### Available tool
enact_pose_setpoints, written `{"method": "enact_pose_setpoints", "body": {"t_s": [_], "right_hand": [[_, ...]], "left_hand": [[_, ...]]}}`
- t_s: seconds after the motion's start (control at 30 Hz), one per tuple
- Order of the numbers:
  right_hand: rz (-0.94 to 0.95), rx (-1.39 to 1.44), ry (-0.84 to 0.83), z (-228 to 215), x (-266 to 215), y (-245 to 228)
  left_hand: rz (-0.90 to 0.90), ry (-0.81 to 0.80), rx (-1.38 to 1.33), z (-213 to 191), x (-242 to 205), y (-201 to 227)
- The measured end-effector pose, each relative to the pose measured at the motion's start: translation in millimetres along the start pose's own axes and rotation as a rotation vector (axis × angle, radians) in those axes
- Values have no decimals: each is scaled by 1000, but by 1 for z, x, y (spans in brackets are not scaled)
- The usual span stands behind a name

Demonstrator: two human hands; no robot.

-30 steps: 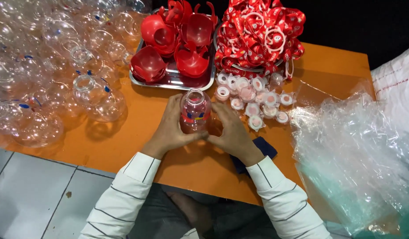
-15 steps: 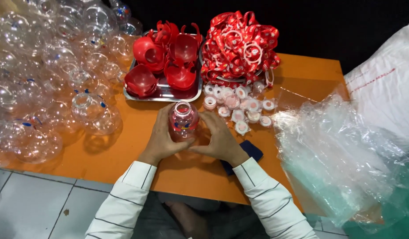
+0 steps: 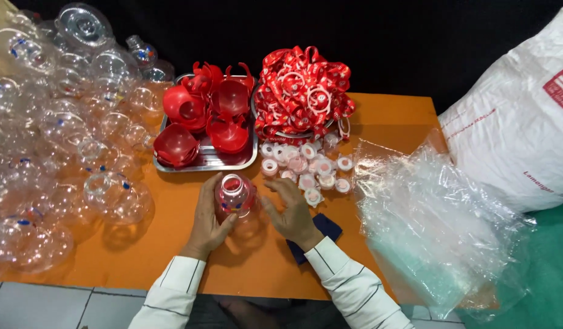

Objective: Assembling plastic water bottles by attaching red plastic bases and lanyards.

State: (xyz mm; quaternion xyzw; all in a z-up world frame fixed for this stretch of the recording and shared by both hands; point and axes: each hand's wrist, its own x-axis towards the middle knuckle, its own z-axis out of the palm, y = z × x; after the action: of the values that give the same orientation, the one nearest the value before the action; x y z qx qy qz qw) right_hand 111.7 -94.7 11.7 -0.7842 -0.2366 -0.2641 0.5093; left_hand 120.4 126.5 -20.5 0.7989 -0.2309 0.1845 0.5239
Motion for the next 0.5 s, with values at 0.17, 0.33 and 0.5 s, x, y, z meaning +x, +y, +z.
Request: {"method": "enact_pose_setpoints", "body": {"t_s": [0.17, 0.33, 0.5], "right_hand": [[114, -128, 196, -33, 33, 18], [352, -246, 360, -73, 78, 84], [622, -387, 323, -93, 124, 147]], "left_hand": [[-22, 23, -52, 0, -2, -10], [10, 76, -61, 3, -3, -8], [82, 191, 2, 2, -9, -7]]}}
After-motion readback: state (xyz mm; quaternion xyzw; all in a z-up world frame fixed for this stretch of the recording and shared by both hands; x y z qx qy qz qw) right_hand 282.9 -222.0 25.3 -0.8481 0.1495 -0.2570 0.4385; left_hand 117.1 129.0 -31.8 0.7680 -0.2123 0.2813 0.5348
